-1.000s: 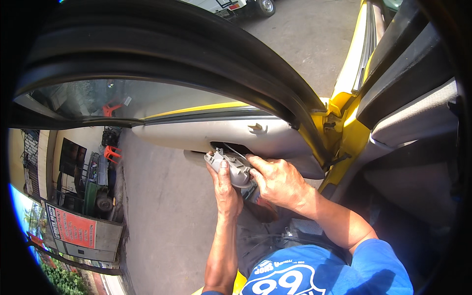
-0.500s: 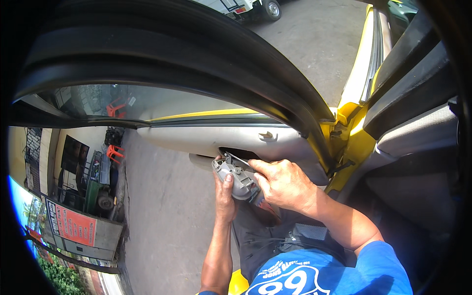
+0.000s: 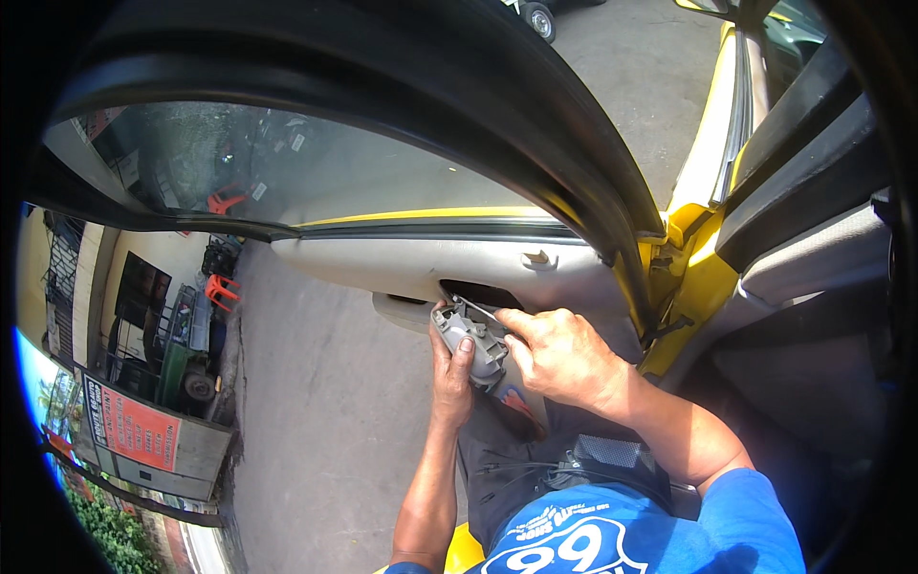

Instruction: The person removes the interior door handle of a yellow car using a screwdriver and a cloth. They unscrew fasteners, detach the handle assembly, and set it aside.

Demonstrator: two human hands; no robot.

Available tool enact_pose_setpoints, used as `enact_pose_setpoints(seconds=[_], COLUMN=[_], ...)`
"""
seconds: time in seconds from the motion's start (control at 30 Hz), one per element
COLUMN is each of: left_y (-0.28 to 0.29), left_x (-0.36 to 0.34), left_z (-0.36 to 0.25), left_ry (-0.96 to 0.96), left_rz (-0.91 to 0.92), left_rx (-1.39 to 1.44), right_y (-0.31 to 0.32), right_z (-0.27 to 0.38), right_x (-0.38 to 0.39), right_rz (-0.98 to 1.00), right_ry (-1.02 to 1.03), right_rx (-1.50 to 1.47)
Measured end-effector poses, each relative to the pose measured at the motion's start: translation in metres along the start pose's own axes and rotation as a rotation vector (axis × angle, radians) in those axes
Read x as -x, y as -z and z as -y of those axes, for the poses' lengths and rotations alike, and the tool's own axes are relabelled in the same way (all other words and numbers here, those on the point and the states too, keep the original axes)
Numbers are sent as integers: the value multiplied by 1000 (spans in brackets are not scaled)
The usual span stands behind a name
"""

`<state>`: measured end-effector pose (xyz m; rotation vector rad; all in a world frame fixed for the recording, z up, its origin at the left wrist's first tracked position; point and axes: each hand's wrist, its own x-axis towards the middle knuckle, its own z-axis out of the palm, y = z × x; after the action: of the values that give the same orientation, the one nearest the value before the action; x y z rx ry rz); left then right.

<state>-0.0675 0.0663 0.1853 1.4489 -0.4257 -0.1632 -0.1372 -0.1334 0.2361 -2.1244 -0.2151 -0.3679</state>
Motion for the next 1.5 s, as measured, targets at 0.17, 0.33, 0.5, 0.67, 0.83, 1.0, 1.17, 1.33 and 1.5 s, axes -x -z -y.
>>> enact_pose_setpoints(seconds=[0.17,0.33,0.5,0.67,0.83,1.0,1.17,1.33,1.5], left_y=[-2,-5,0,3,10,19,22,24,24], left_x=[2,3,2,3,1,-1,-1,-2,-1], left_z=[-1,-1,1,5,1,-2,6,14,21], left_ry=[-7,-14,-53,-14,-13,45,37,-17,-17], left_rz=[5,1,13,19,31,82,81,66,51], left_rx=[10,-32,-64,-61,-138,-80,-114,-155,-124], right_y=[2,-1,-11,-19,-10,-1,-5,-5,-2], right_z=[3,1,-11,-15,-16,-12,-1,8,11], right_x=[-2,-4,-9,-5,-12,-21,-22,-25,-25], right_rz=[61,213,138,96,223,262,243,242,313], right_ry=[-25,-112,64,133,144,140,92,48,10], right_rx=[-37,-72,-49,143,362,324,310,249,333])
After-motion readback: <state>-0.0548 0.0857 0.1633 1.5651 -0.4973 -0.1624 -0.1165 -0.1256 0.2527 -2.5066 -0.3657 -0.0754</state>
